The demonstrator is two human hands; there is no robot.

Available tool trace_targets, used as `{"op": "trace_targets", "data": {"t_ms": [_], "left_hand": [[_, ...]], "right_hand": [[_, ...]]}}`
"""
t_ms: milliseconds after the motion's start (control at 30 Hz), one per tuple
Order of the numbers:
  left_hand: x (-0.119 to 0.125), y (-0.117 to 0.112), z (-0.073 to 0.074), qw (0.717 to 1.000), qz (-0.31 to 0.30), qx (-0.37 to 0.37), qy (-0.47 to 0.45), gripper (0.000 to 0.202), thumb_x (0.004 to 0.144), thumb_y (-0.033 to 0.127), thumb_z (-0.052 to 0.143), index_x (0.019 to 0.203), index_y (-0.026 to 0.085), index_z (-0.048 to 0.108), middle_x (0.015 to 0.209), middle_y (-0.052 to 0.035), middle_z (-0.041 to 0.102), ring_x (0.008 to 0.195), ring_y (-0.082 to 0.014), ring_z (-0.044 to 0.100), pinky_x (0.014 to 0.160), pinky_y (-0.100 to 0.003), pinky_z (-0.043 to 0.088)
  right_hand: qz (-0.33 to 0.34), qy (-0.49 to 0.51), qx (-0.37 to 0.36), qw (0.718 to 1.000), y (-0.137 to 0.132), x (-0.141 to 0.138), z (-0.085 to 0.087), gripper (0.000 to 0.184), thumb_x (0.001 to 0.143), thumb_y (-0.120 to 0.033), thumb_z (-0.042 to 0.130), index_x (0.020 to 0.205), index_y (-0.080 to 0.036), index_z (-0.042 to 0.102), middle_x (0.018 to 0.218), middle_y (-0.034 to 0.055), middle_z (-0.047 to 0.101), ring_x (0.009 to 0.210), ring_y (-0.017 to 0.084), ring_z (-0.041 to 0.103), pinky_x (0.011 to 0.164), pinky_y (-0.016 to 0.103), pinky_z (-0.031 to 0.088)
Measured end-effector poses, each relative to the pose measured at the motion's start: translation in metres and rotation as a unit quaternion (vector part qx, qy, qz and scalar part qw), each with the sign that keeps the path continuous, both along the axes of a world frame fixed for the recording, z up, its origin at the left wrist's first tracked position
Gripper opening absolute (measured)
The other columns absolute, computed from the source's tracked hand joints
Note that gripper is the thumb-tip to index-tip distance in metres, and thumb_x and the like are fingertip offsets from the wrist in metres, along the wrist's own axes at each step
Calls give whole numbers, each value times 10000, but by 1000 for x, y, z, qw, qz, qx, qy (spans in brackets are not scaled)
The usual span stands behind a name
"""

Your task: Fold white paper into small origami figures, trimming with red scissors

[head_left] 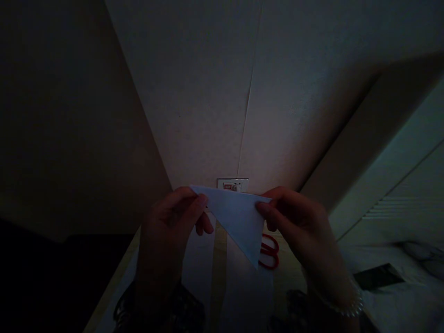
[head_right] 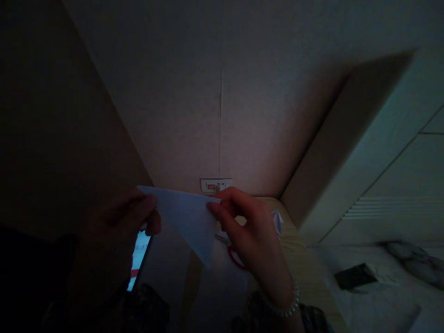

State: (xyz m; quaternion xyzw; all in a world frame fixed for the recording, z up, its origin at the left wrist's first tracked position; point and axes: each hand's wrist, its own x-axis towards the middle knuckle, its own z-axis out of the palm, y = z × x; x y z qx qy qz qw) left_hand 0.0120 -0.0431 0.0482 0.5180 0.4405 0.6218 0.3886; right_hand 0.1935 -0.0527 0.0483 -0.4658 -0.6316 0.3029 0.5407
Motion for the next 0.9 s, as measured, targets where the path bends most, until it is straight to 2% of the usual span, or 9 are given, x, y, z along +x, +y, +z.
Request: {"op": "trace_targets", "data": {"t_ms": [67,133,300,467,633,733,900], "left_hand": [[1,0,2,999,11,-17,-26,123,741,160,681,637,214,645,375,107,536,352,-51,453,381,-151,355],[1,0,3,999,14,-27,-36,124,725,177,696,627,210,627,347,107,521,326,-51,432,364,-154,345],[1,1,4,998,4,-42,-52,122,758,202,650,651,200,592,376,70,583,343,-71,498,361,-153,375],[0,3,0,996,-10,-73,-45,106,818,199,604,714,190,585,440,50,647,407,-90,577,448,-163,467],[0,4,0,996,-35,-68,-40,100,853,216,594,755,197,588,475,65,656,456,-83,592,493,-152,476],[1,3,0,996,-36,-61,-54,128,878,268,585,769,201,587,490,66,645,468,-90,601,489,-161,478],[4,1,0,996,-33,-52,-59,208,866,395,616,779,208,590,639,51,680,543,-87,616,532,-169,494]], "right_hand": [[-3,-2,-5,1000,1,1,-1,164,842,-239,661,686,-204,624,543,-73,521,518,77,489,476,200,337],[2,-5,-9,1000,1,1,-1,152,844,-252,662,704,-204,627,549,-70,530,521,82,496,480,204,341],[15,-31,-10,999,1,3,1,259,919,-295,565,682,-201,611,558,-56,523,532,90,508,502,213,353],[33,-58,-22,998,1,5,-2,346,950,-355,502,658,-192,591,553,-37,518,544,112,508,517,231,367],[59,-27,-29,997,1,7,-5,398,958,-382,490,613,-193,551,560,-34,523,547,105,498,522,222,370],[61,-19,-32,997,1,5,-3,389,944,-359,517,592,-193,537,542,-43,505,527,95,480,504,212,361],[39,-34,-2,999,1,-1,1,298,905,-295,562,624,-197,581,565,-42,532,542,98,504,496,211,361]]}}
